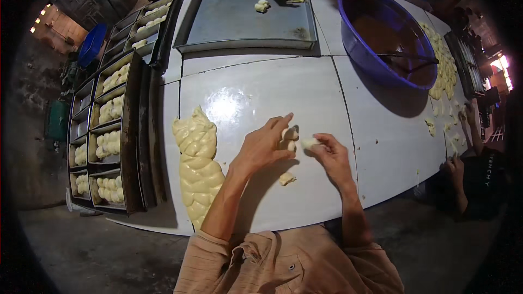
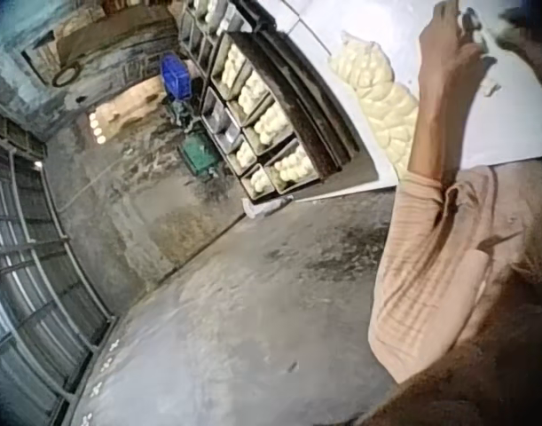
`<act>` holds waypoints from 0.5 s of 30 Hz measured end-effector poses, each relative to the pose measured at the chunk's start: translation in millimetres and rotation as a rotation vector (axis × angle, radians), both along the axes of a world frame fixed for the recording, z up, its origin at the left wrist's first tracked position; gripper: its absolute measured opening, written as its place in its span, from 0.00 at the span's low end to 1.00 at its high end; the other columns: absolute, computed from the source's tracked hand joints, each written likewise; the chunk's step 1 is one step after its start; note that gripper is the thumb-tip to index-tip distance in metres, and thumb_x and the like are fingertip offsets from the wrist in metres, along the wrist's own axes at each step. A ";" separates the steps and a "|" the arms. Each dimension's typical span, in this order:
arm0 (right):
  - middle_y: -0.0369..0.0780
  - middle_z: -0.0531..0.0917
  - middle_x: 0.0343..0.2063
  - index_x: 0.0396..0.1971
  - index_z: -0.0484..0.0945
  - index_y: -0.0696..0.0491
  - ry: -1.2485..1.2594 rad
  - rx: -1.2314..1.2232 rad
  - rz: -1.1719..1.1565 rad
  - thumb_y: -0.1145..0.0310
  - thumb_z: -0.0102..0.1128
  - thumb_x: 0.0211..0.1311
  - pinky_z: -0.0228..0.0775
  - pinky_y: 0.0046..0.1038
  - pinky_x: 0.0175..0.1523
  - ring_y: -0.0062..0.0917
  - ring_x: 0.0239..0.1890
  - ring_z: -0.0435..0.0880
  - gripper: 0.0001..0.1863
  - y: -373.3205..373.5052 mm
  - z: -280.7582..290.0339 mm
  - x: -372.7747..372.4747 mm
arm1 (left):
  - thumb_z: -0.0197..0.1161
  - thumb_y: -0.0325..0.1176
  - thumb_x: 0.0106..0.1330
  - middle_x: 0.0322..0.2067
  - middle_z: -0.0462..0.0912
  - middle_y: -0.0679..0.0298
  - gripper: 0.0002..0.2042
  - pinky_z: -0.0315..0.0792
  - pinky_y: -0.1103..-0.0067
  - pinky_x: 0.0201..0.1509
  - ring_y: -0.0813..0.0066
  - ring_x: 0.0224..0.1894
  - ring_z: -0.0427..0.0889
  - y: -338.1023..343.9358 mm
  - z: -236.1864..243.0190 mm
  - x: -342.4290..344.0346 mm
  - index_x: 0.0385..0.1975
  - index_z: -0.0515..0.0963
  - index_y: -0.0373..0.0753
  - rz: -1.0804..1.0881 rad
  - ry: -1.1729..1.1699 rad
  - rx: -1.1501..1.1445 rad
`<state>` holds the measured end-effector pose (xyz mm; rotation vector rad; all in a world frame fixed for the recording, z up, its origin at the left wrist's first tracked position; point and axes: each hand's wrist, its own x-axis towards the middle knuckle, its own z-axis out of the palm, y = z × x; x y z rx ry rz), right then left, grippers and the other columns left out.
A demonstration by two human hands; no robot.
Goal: The person tears pieces of dough, fills them with chocolate from a bowl, and shapes them into small buns by hand. They then place the filled dough buns into metal baking pans.
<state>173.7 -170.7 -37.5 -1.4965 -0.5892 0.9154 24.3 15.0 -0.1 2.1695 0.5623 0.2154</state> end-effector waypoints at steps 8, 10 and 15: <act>0.40 0.82 0.49 0.44 0.83 0.53 -1.044 -0.278 0.081 0.63 0.60 0.67 0.75 0.35 0.50 0.38 0.46 0.81 0.12 21.1 6.8 -17.5 | 0.69 0.26 0.54 0.49 0.77 0.61 0.22 0.77 0.68 0.50 0.59 0.50 0.81 -0.6 -20.9 14.8 0.50 0.76 0.47 -0.158 0.116 0.149; 0.42 0.78 0.54 0.45 0.83 0.53 -1.005 -0.322 0.162 0.64 0.60 0.67 0.74 0.36 0.53 0.38 0.51 0.78 0.13 18.6 7.6 -15.5 | 0.69 0.26 0.54 0.49 0.77 0.60 0.22 0.77 0.67 0.49 0.58 0.50 0.81 -0.9 -19.2 13.9 0.51 0.76 0.47 -0.173 0.159 0.125; 0.48 0.78 0.53 0.53 0.77 0.58 -0.827 -0.204 -0.021 0.67 0.59 0.68 0.72 0.36 0.57 0.40 0.54 0.78 0.17 36.1 25.1 -20.1 | 0.76 0.38 0.52 0.62 0.72 0.54 0.48 0.76 0.68 0.55 0.50 0.56 0.79 -1.4 0.6 -19.1 0.74 0.54 0.45 -0.067 -0.032 0.053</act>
